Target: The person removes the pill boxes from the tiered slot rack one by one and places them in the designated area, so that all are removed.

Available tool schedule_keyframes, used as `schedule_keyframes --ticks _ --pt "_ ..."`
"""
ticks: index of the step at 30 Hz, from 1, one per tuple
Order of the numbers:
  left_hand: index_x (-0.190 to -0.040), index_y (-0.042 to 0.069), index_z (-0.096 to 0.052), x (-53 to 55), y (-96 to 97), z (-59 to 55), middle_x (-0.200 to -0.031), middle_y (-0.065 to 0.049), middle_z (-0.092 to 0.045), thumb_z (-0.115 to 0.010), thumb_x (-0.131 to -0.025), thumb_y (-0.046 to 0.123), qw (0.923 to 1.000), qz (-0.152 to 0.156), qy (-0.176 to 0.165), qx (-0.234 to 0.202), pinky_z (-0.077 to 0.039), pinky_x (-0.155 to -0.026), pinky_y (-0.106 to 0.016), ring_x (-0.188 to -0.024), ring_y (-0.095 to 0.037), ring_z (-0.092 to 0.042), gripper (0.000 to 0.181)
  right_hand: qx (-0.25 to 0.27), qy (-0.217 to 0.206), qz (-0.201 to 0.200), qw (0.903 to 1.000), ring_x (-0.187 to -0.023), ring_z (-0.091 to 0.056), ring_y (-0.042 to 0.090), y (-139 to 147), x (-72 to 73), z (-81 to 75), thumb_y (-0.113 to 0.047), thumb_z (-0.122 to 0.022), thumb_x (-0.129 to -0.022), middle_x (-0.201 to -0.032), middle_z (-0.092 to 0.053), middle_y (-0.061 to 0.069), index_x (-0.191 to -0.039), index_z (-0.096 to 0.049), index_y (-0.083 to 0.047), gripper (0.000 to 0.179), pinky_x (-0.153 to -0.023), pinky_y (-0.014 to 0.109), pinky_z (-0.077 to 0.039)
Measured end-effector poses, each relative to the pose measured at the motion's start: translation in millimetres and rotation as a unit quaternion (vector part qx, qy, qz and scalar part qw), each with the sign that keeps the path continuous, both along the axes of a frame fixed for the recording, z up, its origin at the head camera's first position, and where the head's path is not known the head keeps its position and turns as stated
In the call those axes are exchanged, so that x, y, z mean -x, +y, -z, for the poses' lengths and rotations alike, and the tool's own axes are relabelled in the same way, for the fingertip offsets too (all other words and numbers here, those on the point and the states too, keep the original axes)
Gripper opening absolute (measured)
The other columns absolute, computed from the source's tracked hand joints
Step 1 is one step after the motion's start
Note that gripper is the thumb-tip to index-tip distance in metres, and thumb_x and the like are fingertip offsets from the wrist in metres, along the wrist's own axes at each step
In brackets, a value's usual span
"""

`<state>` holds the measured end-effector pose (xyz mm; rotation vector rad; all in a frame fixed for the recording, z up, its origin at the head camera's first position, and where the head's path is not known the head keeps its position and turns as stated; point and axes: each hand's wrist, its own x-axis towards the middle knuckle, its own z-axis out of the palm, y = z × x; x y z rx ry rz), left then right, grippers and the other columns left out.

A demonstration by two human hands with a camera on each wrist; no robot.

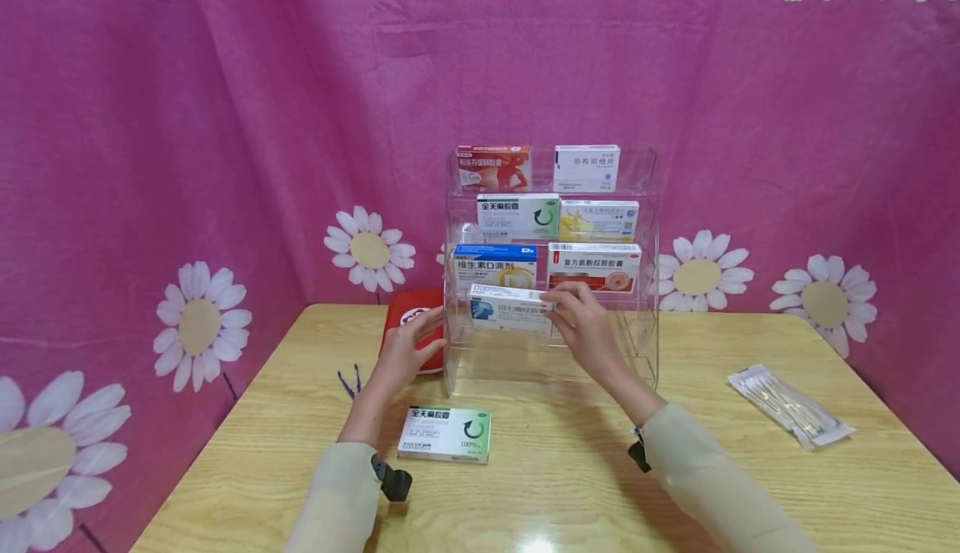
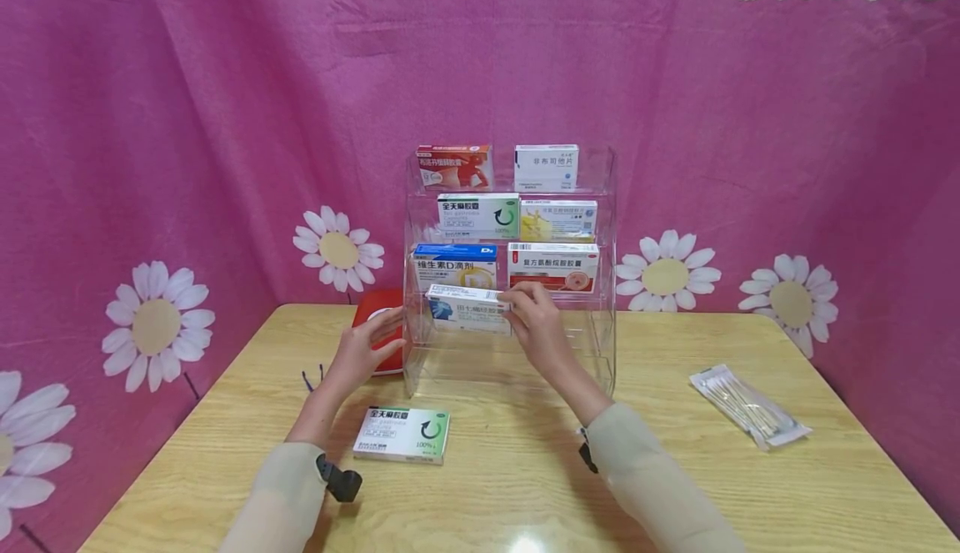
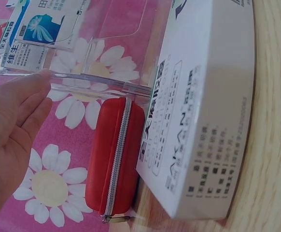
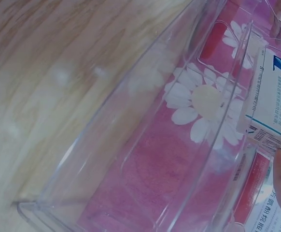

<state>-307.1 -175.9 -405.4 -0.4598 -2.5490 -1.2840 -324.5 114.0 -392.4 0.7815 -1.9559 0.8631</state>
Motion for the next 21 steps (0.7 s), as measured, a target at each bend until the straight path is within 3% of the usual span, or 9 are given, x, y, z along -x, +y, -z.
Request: schedule_keyframes --ticks 14,21 --pt "-0.14 0.008 -0.052 -0.9 0.6 -0.5 -0.137 -0.014 -0.061 -0.07 -0.088 0.005 1.0 0.004 0.001 -0.003 -0.052 -0.101 -0.041 -0.126 -0.03 -0.06 0.055 0.011 0.025 0.012 0.9996 -0.085 -0.066 0.023 11 -13.1 -6.2 0.003 -0.08 -0.075 -0.101 -0.065 0.014 -0.101 -0.072 -0.004 0.028 -0.076 0.02 -0.058" --pt "-0.14 0.009 -0.052 -1.0 0.3 -0.8 -0.138 -0.013 -0.06 -0.069 -0.089 0.006 1.0 0.003 -0.006 -0.002 -0.052 -0.102 -0.04 -0.126 -0.029 -0.06 0.054 0.005 -0.016 -0.012 0.9998 -0.083 -0.064 0.021 22 -24.8 -0.1 0.004 -0.08 -0.074 -0.101 -0.065 0.012 -0.1 -0.072 -0.004 0.029 -0.075 0.014 -0.054"
